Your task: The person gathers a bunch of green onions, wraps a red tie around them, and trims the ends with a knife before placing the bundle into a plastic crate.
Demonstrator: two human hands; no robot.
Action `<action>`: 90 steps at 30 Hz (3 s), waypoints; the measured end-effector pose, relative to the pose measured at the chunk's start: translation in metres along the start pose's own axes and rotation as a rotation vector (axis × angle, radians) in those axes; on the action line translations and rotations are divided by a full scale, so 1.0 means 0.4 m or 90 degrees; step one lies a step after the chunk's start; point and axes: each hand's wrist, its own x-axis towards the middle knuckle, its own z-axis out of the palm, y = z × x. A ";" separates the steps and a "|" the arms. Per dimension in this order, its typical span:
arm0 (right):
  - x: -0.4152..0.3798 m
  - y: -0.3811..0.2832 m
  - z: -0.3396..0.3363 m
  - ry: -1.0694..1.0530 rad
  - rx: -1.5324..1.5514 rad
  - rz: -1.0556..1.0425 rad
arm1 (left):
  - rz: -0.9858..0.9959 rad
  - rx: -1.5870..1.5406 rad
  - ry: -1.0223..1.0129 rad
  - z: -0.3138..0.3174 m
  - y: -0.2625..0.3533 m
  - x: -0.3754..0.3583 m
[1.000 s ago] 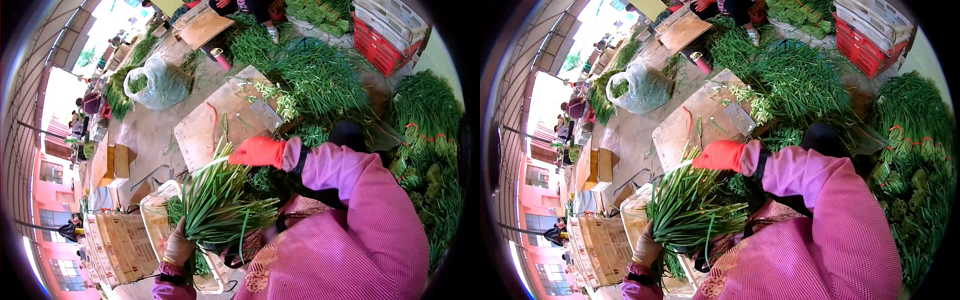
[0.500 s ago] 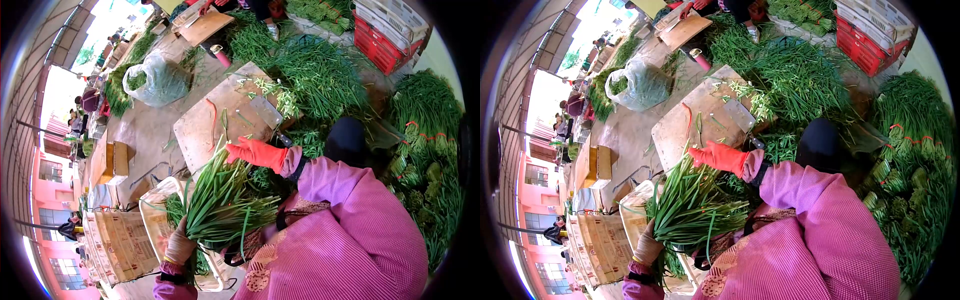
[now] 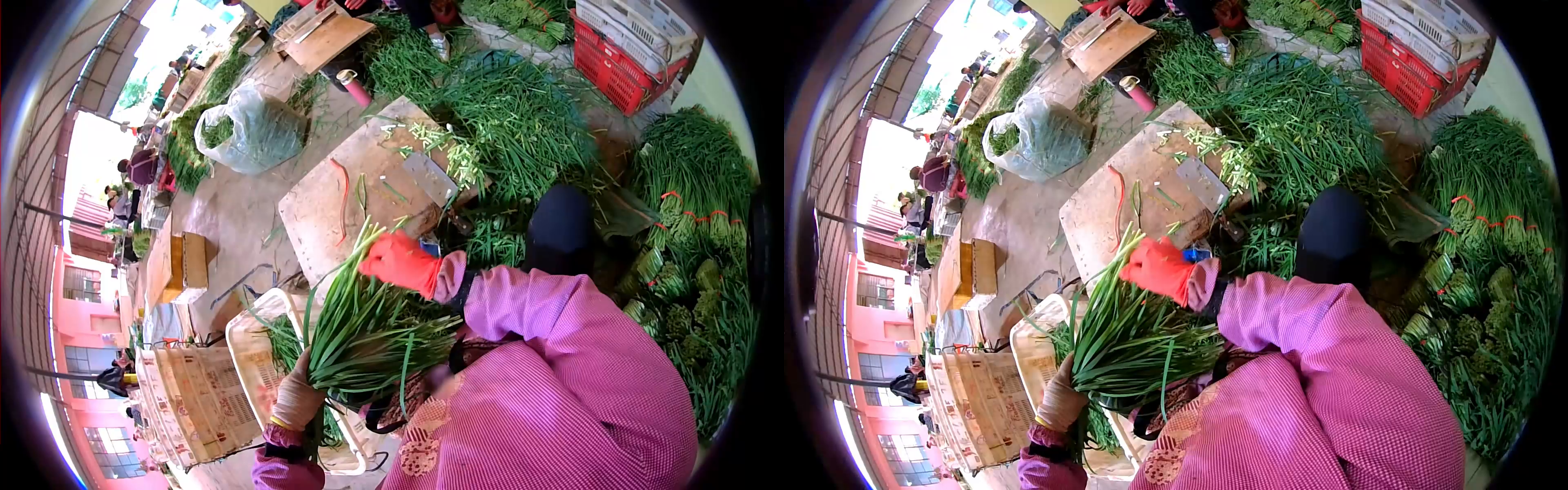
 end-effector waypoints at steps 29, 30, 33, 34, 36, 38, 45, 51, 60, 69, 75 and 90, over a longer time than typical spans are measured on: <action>0.049 0.127 -0.231 0.004 0.390 0.297 | 0.001 -0.057 0.035 -0.006 0.039 -0.043; 0.035 0.106 -0.255 -0.084 0.343 0.293 | -0.011 -0.095 0.036 -0.003 0.037 -0.040; -0.016 0.019 -0.213 -0.392 0.280 0.295 | -0.026 -0.171 0.036 0.005 0.025 -0.031; -0.033 0.023 -0.170 -0.385 0.301 0.298 | -0.026 -0.146 0.035 0.004 0.026 -0.026; -0.044 0.025 -0.116 -0.399 0.324 0.291 | -0.027 -0.121 0.035 0.005 0.038 -0.021; -0.042 0.030 -0.066 -0.402 0.343 0.281 | -0.032 -0.086 0.016 0.005 0.069 -0.022; -0.032 0.030 -0.104 -0.184 0.452 0.260 | -0.039 -0.145 0.005 -0.003 0.052 -0.033; 0.010 0.107 -0.225 0.034 0.579 0.292 | -0.044 -0.200 -0.016 0.005 -0.029 -0.035; -0.047 0.009 -0.082 -0.169 0.307 0.178 | -0.044 -0.295 -0.030 0.023 0.028 -0.027; -0.037 0.079 -0.012 -0.359 0.587 0.409 | -0.035 -0.295 -0.023 0.044 0.062 -0.024; -0.012 0.057 -0.016 -0.363 0.434 0.289 | -0.042 -0.231 -0.063 0.038 0.069 -0.026; 0.022 0.110 -0.064 0.003 -0.273 -0.202 | -0.042 -0.285 -0.065 0.038 0.053 -0.020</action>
